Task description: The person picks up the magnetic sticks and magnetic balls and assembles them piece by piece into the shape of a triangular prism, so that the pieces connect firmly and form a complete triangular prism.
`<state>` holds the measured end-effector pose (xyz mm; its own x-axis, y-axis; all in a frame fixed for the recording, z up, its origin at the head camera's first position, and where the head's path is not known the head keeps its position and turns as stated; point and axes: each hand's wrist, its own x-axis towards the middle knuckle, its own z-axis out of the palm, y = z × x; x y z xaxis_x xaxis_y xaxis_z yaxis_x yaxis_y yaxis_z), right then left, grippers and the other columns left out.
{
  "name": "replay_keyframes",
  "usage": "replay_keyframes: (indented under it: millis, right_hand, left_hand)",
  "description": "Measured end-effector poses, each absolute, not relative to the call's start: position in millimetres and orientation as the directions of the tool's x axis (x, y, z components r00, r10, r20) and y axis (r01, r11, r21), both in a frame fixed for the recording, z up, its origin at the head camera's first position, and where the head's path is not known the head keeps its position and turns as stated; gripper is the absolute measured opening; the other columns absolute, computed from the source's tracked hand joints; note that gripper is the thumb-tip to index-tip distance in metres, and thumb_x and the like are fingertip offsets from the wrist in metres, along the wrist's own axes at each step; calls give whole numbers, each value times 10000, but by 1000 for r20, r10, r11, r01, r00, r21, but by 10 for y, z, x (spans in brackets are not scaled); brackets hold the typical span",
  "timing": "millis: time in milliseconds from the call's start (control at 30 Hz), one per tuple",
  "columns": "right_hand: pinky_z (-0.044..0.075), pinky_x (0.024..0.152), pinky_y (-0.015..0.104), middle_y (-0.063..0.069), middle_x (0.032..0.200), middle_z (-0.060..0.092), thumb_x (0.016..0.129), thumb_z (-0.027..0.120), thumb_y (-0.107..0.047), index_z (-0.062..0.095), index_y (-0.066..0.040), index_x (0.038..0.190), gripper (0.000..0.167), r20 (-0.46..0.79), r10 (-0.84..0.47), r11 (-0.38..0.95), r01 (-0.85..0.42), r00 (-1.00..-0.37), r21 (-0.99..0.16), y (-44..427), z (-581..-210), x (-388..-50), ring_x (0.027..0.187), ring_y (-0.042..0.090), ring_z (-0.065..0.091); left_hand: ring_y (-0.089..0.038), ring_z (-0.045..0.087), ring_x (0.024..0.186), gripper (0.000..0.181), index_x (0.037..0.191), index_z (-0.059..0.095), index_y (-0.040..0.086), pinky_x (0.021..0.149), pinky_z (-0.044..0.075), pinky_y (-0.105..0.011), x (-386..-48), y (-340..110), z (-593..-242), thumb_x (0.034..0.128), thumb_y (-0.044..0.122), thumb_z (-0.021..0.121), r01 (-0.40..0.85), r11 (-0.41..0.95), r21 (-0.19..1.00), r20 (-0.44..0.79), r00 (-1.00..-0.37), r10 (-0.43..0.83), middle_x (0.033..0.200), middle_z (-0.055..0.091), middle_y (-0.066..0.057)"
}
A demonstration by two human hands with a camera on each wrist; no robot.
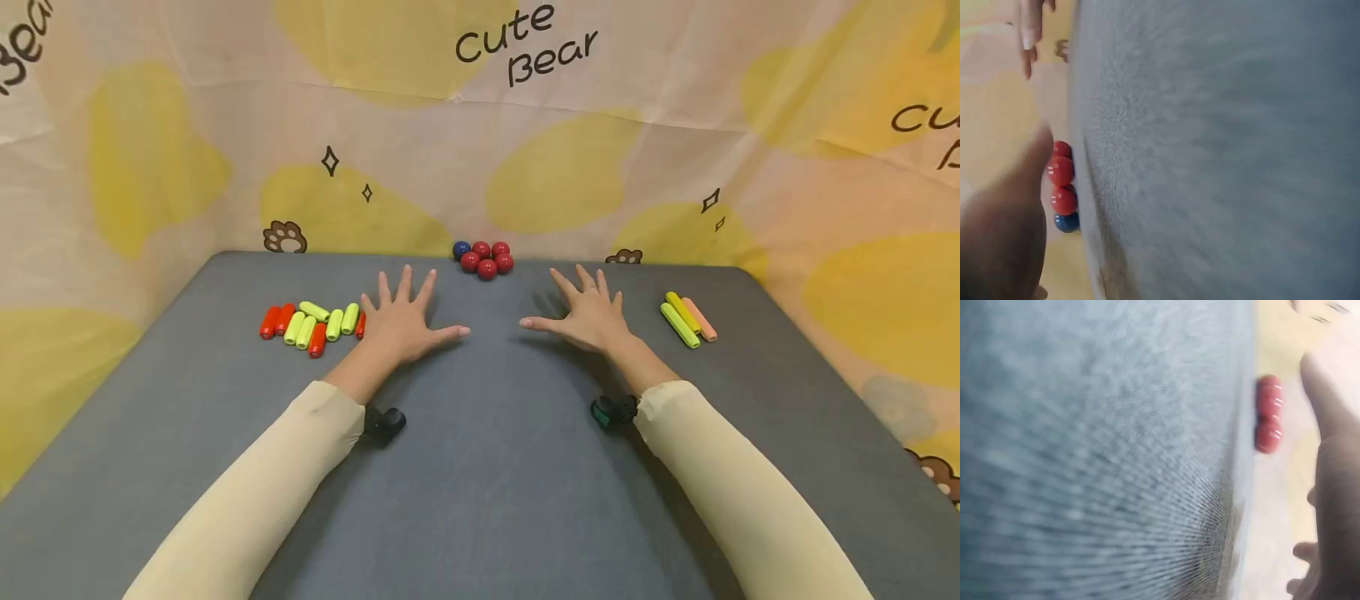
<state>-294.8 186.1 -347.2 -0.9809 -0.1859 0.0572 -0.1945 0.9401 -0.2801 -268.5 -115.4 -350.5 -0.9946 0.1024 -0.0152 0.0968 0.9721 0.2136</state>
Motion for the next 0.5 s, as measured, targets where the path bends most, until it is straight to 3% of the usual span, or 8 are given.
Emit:
replay_keyframes:
  millis: [133, 233, 367, 500]
  right_hand:
    - [120, 1221, 684, 204, 1636, 298, 839, 658, -702, 338, -176, 1587, 968, 258, -131, 935, -206, -957, -289, 2027, -3537, -2905, 1556, 429, 165]
    - [197, 1228, 617, 224, 1540, 448, 914, 704, -468, 493, -74, 1483, 724, 418, -46, 933, -189, -907, -306, 2181, -3620, -2882, 1500, 414, 307]
    - [332, 1138, 592, 235, 1379, 601, 927, 699, -209, 646, -7, 1307, 433, 529, 139, 914, -97, -837, -394, 2381, -3757, -2864, 1359, 424, 472]
    - [353, 1072, 589, 219, 1322, 641, 932, 662, -167, 679, -22, 1256, 355, 535, 271, 886, -11, -800, -464, 2487, -3805, -2862, 1282, 427, 508]
  left_hand:
    - [-500, 265, 1477, 893, 1610, 220, 63, 1149, 330, -647, -2544, -1302, -3527, 954, 502, 638, 90, 957, 276, 140, -989, 52, 1625, 253, -268]
    - [-485, 427, 1288, 690, 1515, 380, -26, 993, 476, -576, -2457, -1385, -3530, 963, 268, 672, 68, 947, 313, 249, -969, -13, 1454, 420, -297]
    - [-469, 474, 1155, 464, 1353, 512, -62, 855, 519, -564, -2394, -1434, -3549, 957, 142, 645, 40, 939, 343, 300, -952, -69, 1313, 478, -293]
    - [-480, 515, 1096, 326, 1211, 583, -102, 804, 533, -589, -2366, -1457, -3586, 959, 101, 619, 32, 948, 316, 299, -952, -67, 1222, 519, -300]
